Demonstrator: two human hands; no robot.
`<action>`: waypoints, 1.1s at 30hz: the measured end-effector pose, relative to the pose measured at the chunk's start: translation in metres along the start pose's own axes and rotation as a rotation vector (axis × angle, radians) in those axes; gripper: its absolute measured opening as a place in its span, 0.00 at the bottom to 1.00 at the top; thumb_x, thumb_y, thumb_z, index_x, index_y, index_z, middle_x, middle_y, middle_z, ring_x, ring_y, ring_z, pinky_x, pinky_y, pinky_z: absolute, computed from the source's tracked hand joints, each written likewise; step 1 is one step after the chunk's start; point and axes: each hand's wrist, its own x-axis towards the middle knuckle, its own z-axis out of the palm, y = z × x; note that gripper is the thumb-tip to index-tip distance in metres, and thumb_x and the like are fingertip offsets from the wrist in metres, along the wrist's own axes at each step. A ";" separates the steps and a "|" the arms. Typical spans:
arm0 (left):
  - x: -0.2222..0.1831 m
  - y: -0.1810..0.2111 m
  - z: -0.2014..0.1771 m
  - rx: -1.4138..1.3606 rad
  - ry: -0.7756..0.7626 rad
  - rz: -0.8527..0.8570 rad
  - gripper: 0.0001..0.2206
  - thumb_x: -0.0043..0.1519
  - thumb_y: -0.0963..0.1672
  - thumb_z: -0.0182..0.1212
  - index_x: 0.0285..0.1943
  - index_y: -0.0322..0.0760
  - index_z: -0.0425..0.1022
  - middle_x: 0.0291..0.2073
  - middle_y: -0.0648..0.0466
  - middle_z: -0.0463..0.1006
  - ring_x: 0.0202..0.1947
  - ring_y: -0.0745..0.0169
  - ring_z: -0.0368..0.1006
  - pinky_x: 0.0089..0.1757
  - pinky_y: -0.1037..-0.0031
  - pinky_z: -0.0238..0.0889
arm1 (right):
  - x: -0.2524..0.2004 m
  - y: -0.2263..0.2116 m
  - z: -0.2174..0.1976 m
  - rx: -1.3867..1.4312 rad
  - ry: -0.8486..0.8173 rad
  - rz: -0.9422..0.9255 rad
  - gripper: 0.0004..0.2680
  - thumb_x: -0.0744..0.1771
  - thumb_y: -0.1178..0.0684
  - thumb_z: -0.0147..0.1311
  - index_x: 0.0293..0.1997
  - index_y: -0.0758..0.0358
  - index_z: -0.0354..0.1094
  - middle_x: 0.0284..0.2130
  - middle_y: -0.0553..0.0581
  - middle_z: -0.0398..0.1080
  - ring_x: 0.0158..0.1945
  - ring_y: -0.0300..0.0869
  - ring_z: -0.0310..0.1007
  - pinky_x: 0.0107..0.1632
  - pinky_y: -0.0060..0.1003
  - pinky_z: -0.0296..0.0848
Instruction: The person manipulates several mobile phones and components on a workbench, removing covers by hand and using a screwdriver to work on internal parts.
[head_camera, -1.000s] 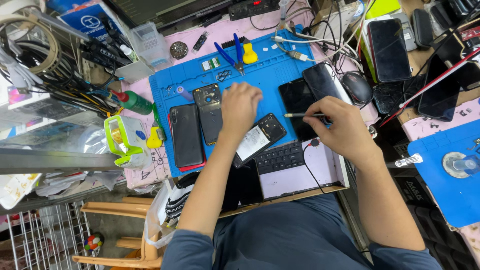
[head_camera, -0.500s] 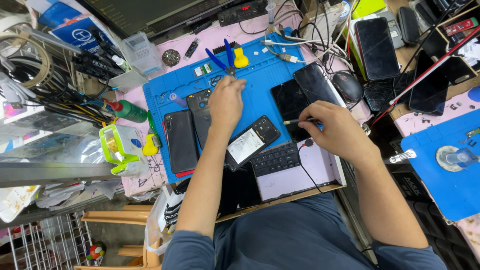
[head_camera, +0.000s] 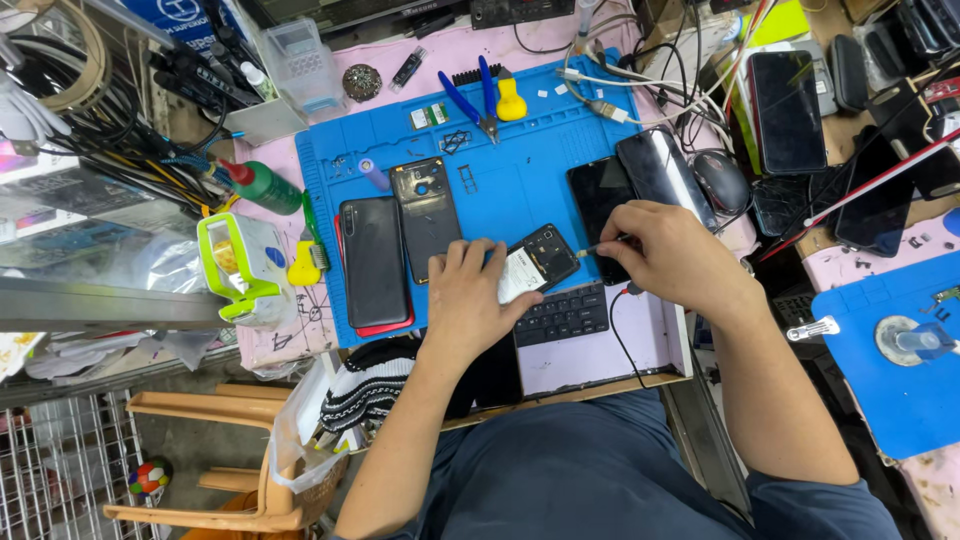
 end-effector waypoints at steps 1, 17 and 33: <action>0.000 0.000 0.001 0.011 -0.010 0.002 0.36 0.50 0.59 0.70 0.57 0.27 0.77 0.51 0.48 0.75 0.53 0.48 0.66 0.48 0.57 0.56 | 0.001 0.000 0.001 0.000 0.002 -0.010 0.05 0.63 0.58 0.62 0.34 0.68 0.71 0.29 0.62 0.73 0.33 0.54 0.75 0.37 0.45 0.72; -0.002 -0.006 0.011 0.040 -0.025 0.024 0.37 0.53 0.60 0.66 0.58 0.25 0.76 0.50 0.47 0.75 0.50 0.48 0.66 0.47 0.56 0.56 | 0.013 -0.011 0.006 -0.115 -0.072 -0.135 0.03 0.62 0.61 0.59 0.31 0.67 0.68 0.31 0.61 0.72 0.38 0.58 0.74 0.40 0.49 0.72; -0.003 -0.008 0.010 0.040 -0.021 0.014 0.38 0.51 0.62 0.66 0.58 0.28 0.77 0.48 0.49 0.74 0.50 0.50 0.66 0.46 0.56 0.57 | 0.031 -0.018 0.013 -0.123 -0.071 -0.065 0.06 0.64 0.58 0.60 0.38 0.66 0.67 0.33 0.62 0.73 0.40 0.57 0.75 0.42 0.49 0.73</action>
